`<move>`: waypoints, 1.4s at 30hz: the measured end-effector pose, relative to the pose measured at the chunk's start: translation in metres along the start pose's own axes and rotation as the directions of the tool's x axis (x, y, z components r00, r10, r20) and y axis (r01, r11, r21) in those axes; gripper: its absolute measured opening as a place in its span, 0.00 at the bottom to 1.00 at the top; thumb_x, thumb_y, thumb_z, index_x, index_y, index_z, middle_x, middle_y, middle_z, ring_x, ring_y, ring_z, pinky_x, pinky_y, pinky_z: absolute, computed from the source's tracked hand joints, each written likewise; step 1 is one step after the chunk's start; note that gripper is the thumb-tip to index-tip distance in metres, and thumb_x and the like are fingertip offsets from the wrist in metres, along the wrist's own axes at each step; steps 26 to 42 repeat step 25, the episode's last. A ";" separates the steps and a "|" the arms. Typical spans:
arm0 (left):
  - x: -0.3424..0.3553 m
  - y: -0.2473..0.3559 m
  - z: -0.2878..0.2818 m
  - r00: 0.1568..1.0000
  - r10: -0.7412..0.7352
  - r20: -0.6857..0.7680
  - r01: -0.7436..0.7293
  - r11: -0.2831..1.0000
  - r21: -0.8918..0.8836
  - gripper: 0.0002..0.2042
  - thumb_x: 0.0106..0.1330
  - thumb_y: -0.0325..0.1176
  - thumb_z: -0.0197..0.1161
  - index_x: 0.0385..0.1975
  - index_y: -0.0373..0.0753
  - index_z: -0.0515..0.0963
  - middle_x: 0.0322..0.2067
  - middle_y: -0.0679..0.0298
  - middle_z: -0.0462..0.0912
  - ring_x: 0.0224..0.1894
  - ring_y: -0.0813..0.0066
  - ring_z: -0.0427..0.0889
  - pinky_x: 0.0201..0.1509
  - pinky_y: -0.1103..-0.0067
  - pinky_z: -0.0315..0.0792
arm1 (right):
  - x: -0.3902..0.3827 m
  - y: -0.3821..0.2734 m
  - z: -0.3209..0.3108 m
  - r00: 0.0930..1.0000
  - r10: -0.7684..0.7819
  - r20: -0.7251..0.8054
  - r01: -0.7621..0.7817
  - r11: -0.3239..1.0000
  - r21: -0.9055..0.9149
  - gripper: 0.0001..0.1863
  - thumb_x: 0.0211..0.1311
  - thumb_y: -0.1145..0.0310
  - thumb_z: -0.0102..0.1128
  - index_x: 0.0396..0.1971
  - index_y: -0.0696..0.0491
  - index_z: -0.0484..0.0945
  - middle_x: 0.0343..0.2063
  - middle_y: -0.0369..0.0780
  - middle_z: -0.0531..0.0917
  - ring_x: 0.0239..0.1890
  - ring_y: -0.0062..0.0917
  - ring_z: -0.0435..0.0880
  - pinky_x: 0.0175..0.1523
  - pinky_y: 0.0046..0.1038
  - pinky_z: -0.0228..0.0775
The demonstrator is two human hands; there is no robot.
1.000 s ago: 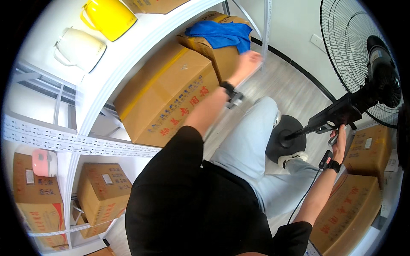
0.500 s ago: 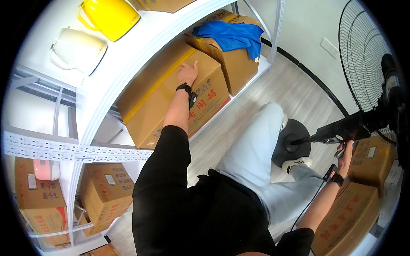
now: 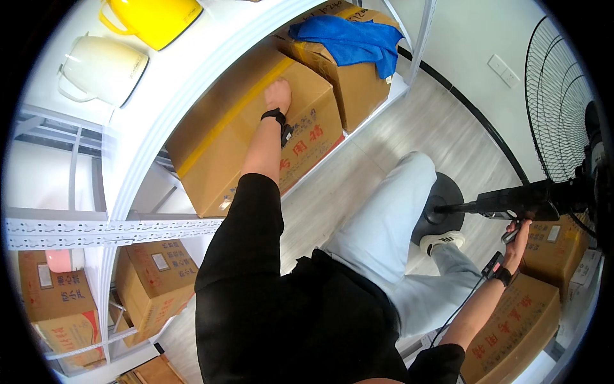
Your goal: The person sits on the floor and uses a screwdriver to connect wires inside the base of a standing fan. They then close the fan's base cover and adjust the fan's position.
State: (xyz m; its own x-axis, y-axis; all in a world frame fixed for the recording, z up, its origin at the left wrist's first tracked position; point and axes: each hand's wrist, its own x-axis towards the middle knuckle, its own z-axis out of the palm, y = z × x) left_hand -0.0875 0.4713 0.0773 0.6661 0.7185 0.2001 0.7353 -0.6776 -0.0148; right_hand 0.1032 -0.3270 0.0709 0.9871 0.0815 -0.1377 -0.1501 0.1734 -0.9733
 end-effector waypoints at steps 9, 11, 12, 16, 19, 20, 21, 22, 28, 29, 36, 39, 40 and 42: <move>-0.006 0.003 -0.002 0.995 0.035 -0.096 -0.027 0.996 0.088 0.15 0.72 0.36 0.50 0.41 0.34 0.83 0.41 0.50 0.87 0.44 0.56 0.87 0.43 0.63 0.81 | -0.003 -0.003 0.007 0.999 -0.026 0.040 0.024 0.999 0.044 0.21 0.73 0.45 0.52 0.44 0.50 0.72 0.30 0.34 0.73 0.24 0.19 0.68 0.30 0.23 0.65; -0.008 0.012 -0.003 0.998 0.026 -0.066 -0.023 0.999 0.044 0.13 0.71 0.34 0.51 0.39 0.34 0.83 0.39 0.52 0.87 0.42 0.55 0.87 0.44 0.63 0.81 | -0.005 -0.005 0.006 0.999 -0.034 0.023 0.034 0.999 0.016 0.20 0.73 0.45 0.51 0.43 0.49 0.72 0.30 0.34 0.73 0.24 0.19 0.68 0.30 0.23 0.65; -0.008 0.009 -0.003 0.998 0.018 -0.052 -0.016 0.999 0.030 0.13 0.70 0.33 0.52 0.39 0.34 0.83 0.39 0.53 0.87 0.41 0.55 0.88 0.44 0.63 0.81 | -0.005 -0.003 0.007 1.000 -0.024 0.017 0.023 0.999 0.027 0.20 0.73 0.45 0.51 0.43 0.49 0.72 0.30 0.33 0.73 0.24 0.19 0.68 0.30 0.23 0.65; -0.005 0.004 0.005 0.992 -0.037 -0.119 0.042 0.998 0.041 0.12 0.68 0.29 0.52 0.35 0.34 0.84 0.37 0.51 0.87 0.40 0.54 0.88 0.43 0.64 0.82 | -0.002 0.002 0.005 1.000 -0.014 0.005 0.014 0.999 0.031 0.19 0.74 0.45 0.51 0.43 0.48 0.72 0.29 0.33 0.72 0.24 0.19 0.68 0.30 0.23 0.65; -0.002 0.006 0.006 0.993 -0.032 -0.113 0.030 0.999 -0.024 0.12 0.68 0.30 0.53 0.33 0.33 0.84 0.36 0.46 0.86 0.40 0.50 0.87 0.44 0.63 0.81 | 0.001 0.001 -0.004 1.000 -0.007 0.003 0.007 1.000 0.028 0.19 0.73 0.45 0.51 0.41 0.46 0.71 0.28 0.33 0.71 0.24 0.19 0.68 0.30 0.23 0.64; -0.001 0.006 0.005 0.992 -0.036 -0.122 0.026 0.996 -0.087 0.13 0.68 0.31 0.53 0.33 0.32 0.84 0.36 0.44 0.85 0.40 0.49 0.87 0.45 0.62 0.81 | 0.001 0.000 -0.008 1.000 -0.002 0.001 0.002 1.000 0.030 0.19 0.73 0.45 0.51 0.40 0.46 0.70 0.28 0.32 0.71 0.24 0.19 0.68 0.30 0.23 0.64; -0.002 0.001 0.012 0.991 -0.047 -0.126 0.028 0.989 -0.148 0.14 0.69 0.33 0.54 0.33 0.32 0.84 0.35 0.42 0.85 0.40 0.47 0.86 0.45 0.62 0.80 | 0.001 -0.002 -0.006 1.000 0.012 0.005 -0.012 1.000 0.020 0.19 0.73 0.45 0.52 0.40 0.46 0.70 0.28 0.32 0.71 0.24 0.19 0.68 0.30 0.23 0.64; 0.002 -0.010 0.017 0.979 -0.166 -0.120 0.137 0.967 -0.216 0.15 0.69 0.36 0.54 0.33 0.31 0.84 0.36 0.41 0.84 0.41 0.45 0.86 0.47 0.61 0.80 | 0.001 -0.001 0.000 0.999 0.030 0.013 -0.031 0.999 0.020 0.19 0.73 0.45 0.52 0.40 0.46 0.69 0.28 0.32 0.71 0.24 0.19 0.69 0.30 0.23 0.64; 0.023 -0.031 0.026 0.893 -0.449 -0.028 0.390 0.805 -0.447 0.19 0.69 0.44 0.58 0.35 0.32 0.85 0.40 0.43 0.85 0.43 0.44 0.85 0.51 0.58 0.77 | 0.005 0.002 -0.004 0.999 0.023 0.043 -0.024 0.999 0.028 0.20 0.73 0.44 0.52 0.45 0.47 0.71 0.28 0.33 0.72 0.25 0.19 0.70 0.30 0.23 0.65; 0.023 -0.031 0.026 0.893 -0.449 -0.028 0.390 0.805 -0.447 0.19 0.69 0.44 0.58 0.35 0.32 0.85 0.40 0.43 0.85 0.43 0.44 0.85 0.51 0.58 0.77 | 0.005 0.002 -0.004 0.999 0.023 0.043 -0.024 0.999 0.028 0.20 0.73 0.44 0.52 0.45 0.47 0.71 0.28 0.33 0.72 0.25 0.19 0.70 0.30 0.23 0.65; 0.023 -0.031 0.026 0.893 -0.449 -0.028 0.390 0.805 -0.447 0.19 0.69 0.44 0.58 0.35 0.32 0.85 0.40 0.43 0.85 0.43 0.44 0.85 0.51 0.58 0.77 | 0.005 0.002 -0.004 0.999 0.023 0.043 -0.024 0.999 0.028 0.20 0.73 0.44 0.52 0.45 0.47 0.71 0.28 0.33 0.72 0.25 0.19 0.70 0.30 0.23 0.65; 0.023 -0.031 0.026 0.893 -0.449 -0.028 0.390 0.805 -0.447 0.19 0.69 0.44 0.58 0.35 0.32 0.85 0.40 0.43 0.85 0.43 0.44 0.85 0.51 0.58 0.77 | 0.005 0.002 -0.004 0.999 0.023 0.043 -0.024 0.999 0.028 0.20 0.73 0.44 0.52 0.45 0.47 0.71 0.28 0.33 0.72 0.25 0.19 0.70 0.30 0.23 0.65; 0.023 -0.031 0.026 0.893 -0.449 -0.028 0.390 0.805 -0.447 0.19 0.69 0.44 0.58 0.35 0.32 0.85 0.40 0.43 0.85 0.43 0.44 0.85 0.51 0.58 0.77 | 0.005 0.002 -0.004 0.999 0.023 0.043 -0.024 0.999 0.028 0.20 0.73 0.44 0.52 0.45 0.47 0.71 0.28 0.33 0.72 0.25 0.19 0.70 0.30 0.23 0.65; 0.023 -0.031 0.026 0.893 -0.449 -0.028 0.390 0.805 -0.447 0.19 0.69 0.44 0.58 0.35 0.32 0.85 0.40 0.43 0.85 0.43 0.44 0.85 0.51 0.58 0.77 | 0.005 0.002 -0.004 0.999 0.023 0.043 -0.024 0.999 0.028 0.20 0.73 0.44 0.52 0.45 0.47 0.71 0.28 0.33 0.72 0.25 0.19 0.70 0.30 0.23 0.65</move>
